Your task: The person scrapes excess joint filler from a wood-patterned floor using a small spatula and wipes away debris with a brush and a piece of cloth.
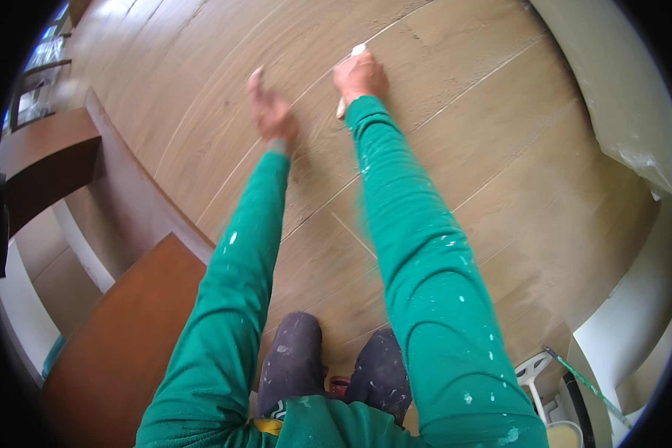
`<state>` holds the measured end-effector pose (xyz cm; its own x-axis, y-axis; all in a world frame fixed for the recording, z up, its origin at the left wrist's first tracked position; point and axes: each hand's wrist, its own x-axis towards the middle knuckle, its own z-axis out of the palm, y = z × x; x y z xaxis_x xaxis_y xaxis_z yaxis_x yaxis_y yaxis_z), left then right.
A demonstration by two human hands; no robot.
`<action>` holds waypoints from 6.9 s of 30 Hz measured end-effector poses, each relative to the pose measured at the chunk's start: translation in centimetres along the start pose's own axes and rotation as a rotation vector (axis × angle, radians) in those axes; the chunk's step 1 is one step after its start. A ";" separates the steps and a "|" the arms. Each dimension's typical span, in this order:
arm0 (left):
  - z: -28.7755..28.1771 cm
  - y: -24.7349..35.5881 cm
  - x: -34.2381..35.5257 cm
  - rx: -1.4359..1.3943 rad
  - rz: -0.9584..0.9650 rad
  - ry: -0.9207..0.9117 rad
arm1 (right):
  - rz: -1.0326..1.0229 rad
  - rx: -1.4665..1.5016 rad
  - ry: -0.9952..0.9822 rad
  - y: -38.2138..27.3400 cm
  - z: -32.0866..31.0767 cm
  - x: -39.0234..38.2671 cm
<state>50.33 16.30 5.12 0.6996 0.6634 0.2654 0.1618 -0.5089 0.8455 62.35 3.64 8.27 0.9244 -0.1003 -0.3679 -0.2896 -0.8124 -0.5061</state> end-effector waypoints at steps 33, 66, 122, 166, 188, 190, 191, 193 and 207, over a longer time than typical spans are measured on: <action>-21.7 -10.2 -9.3 0.877 -0.229 -0.027 | 0.111 0.096 -0.030 -0.5 3.4 -3.5; -21.6 -10.1 -9.3 0.850 -0.241 -0.045 | 0.027 0.103 0.162 -2.5 7.9 -13.2; -17.1 -5.7 -14.0 0.465 0.101 -0.405 | -1.348 -0.488 -0.532 -5.9 20.2 -34.4; -17.8 -6.2 -13.7 0.451 0.172 -0.579 | -1.136 -1.002 -0.482 -5.5 4.8 -14.8; -16.8 -6.0 -13.9 0.403 0.200 -0.497 | -0.772 -0.300 -1.047 -9.9 19.8 -31.4; -16.8 -6.6 -14.2 0.422 0.219 -0.482 | -0.843 -0.367 -0.982 -10.2 20.1 -30.9; -16.9 -7.0 -14.5 0.408 0.222 -0.460 | -0.878 -0.401 -0.947 -10.4 20.0 -30.4; -16.8 -7.7 -14.9 0.371 0.236 -0.413 | -1.028 -0.449 -0.853 -11.1 19.7 -29.4; -17.7 -7.0 -14.4 0.491 0.248 -0.585 | -1.188 -0.688 -1.071 -15.2 21.4 -28.5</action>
<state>26.86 20.02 3.58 0.9846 0.1740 0.0178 0.1467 -0.8772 0.4572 35.07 31.15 9.76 -0.1041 0.8437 -0.5266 0.7802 -0.2591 -0.5694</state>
